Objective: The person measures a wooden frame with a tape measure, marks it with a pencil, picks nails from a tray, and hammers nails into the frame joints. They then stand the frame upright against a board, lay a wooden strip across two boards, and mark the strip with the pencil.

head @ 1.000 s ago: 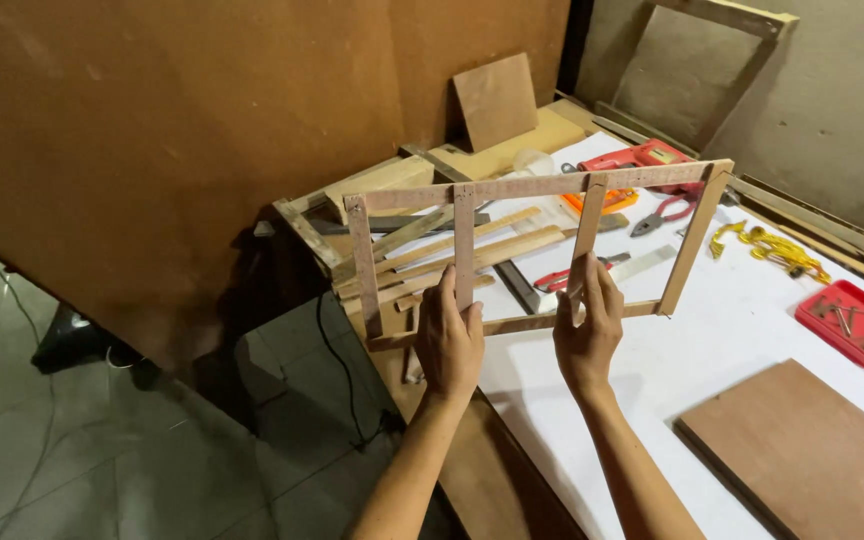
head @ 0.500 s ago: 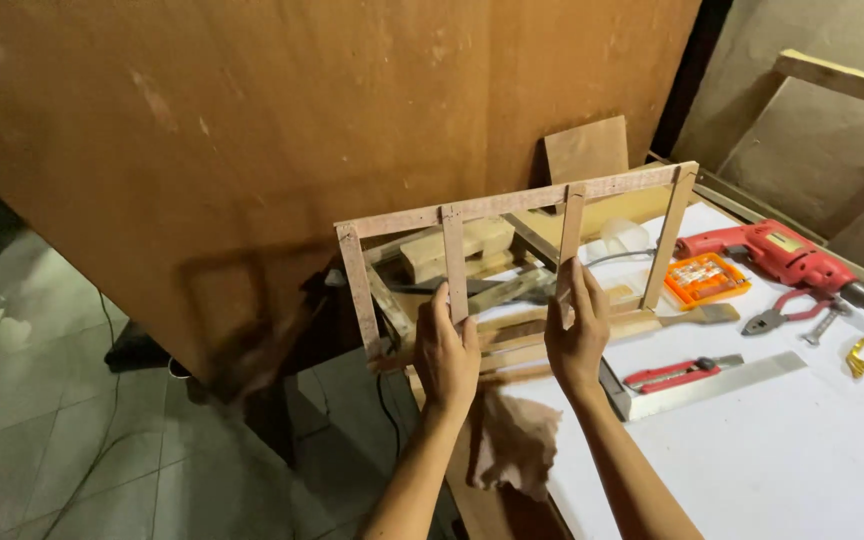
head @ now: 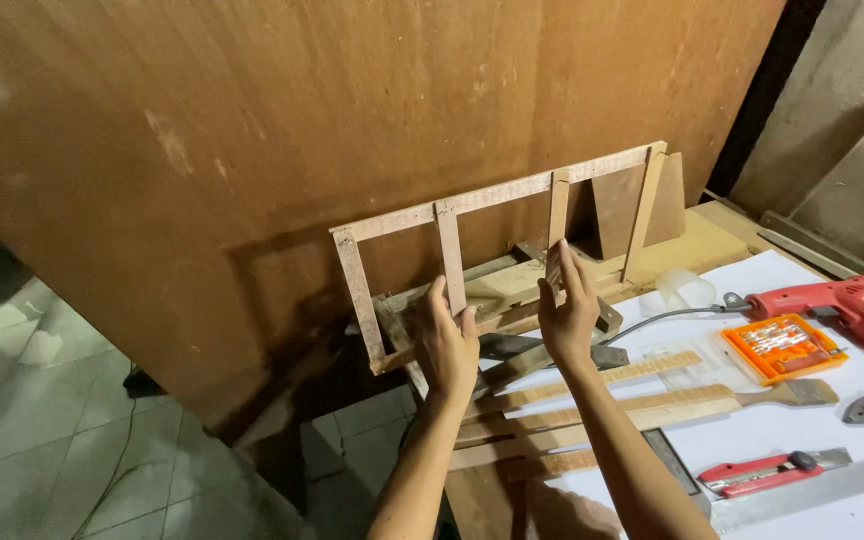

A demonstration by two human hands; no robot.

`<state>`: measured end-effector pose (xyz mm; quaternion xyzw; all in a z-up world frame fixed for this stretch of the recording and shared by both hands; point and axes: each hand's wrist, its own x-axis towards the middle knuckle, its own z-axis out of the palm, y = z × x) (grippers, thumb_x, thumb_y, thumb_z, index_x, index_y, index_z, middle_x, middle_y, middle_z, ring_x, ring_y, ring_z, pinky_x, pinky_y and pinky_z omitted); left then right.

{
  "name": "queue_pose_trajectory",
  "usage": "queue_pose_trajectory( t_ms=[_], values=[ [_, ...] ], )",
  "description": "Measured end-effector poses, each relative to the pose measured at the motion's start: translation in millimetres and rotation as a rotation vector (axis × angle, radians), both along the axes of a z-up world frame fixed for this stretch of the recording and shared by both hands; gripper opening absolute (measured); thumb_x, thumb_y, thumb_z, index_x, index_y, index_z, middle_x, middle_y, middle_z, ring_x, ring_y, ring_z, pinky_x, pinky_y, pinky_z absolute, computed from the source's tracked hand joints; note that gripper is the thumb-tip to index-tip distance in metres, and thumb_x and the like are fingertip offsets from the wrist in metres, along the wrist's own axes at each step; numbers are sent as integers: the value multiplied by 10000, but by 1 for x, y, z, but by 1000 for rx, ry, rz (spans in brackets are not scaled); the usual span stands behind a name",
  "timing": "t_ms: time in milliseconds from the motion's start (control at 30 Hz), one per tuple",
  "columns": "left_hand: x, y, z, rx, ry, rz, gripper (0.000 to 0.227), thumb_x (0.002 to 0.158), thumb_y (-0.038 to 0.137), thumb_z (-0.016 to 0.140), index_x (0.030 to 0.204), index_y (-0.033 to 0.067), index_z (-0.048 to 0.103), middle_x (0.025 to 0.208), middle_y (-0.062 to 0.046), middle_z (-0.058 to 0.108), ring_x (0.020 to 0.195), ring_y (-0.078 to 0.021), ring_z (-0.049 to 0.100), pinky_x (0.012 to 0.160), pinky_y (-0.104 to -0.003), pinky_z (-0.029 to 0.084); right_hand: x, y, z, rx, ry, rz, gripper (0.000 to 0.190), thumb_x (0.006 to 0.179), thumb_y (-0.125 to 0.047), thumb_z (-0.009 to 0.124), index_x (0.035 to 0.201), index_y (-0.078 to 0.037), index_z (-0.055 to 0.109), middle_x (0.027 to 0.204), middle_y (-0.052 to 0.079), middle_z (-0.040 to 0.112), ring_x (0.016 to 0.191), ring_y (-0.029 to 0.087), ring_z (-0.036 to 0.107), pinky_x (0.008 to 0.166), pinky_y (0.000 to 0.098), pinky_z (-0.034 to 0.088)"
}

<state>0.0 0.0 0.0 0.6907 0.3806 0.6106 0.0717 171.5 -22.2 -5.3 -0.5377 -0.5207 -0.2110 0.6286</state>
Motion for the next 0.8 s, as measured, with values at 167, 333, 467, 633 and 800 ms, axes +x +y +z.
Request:
queue_pose_trajectory(
  t_ms=[167, 333, 467, 633, 800],
  values=[
    [0, 23, 1, -17, 37, 46, 648, 831, 69, 787, 1402, 67, 480, 1227, -198, 637, 1088, -393, 624, 918, -495, 479, -3, 28, 0, -24, 45, 47, 675, 897, 96, 686, 1524, -79, 508, 1414, 186, 606, 1251, 356, 626, 1016, 411, 522],
    [0, 44, 3, -69, -1, 28, 632, 842, 63, 786, 1398, 68, 486, 1212, -199, 642, 1081, -385, 642, 885, -476, 513, -2, 57, -4, 1, 14, 19, 665, 910, 93, 687, 1525, -92, 513, 1410, 194, 603, 1254, 374, 613, 1015, 419, 515],
    [0, 65, -8, -38, -33, 10, 619, 835, 45, 777, 1380, 56, 484, 1199, -217, 635, 1084, -414, 633, 894, -482, 513, -2, 72, -7, 12, -8, 50, 660, 916, 97, 663, 1527, -97, 505, 1416, 189, 600, 1259, 370, 617, 1022, 419, 518],
    [3, 84, -13, -64, -56, 19, 608, 851, 50, 767, 1387, 50, 480, 1226, -225, 627, 1097, -422, 630, 889, -474, 518, 0, 88, -8, -7, -7, 61, 661, 907, 103, 651, 1523, -85, 504, 1423, 197, 594, 1253, 372, 615, 1001, 413, 526],
    [4, 103, -23, 70, -42, 34, 647, 805, 38, 778, 1380, 36, 480, 1235, -233, 614, 1111, -438, 613, 918, -492, 498, 4, 99, -14, -59, 39, 96, 682, 887, 103, 653, 1524, -87, 497, 1421, 187, 587, 1220, 352, 629, 942, 377, 555]
  ],
)
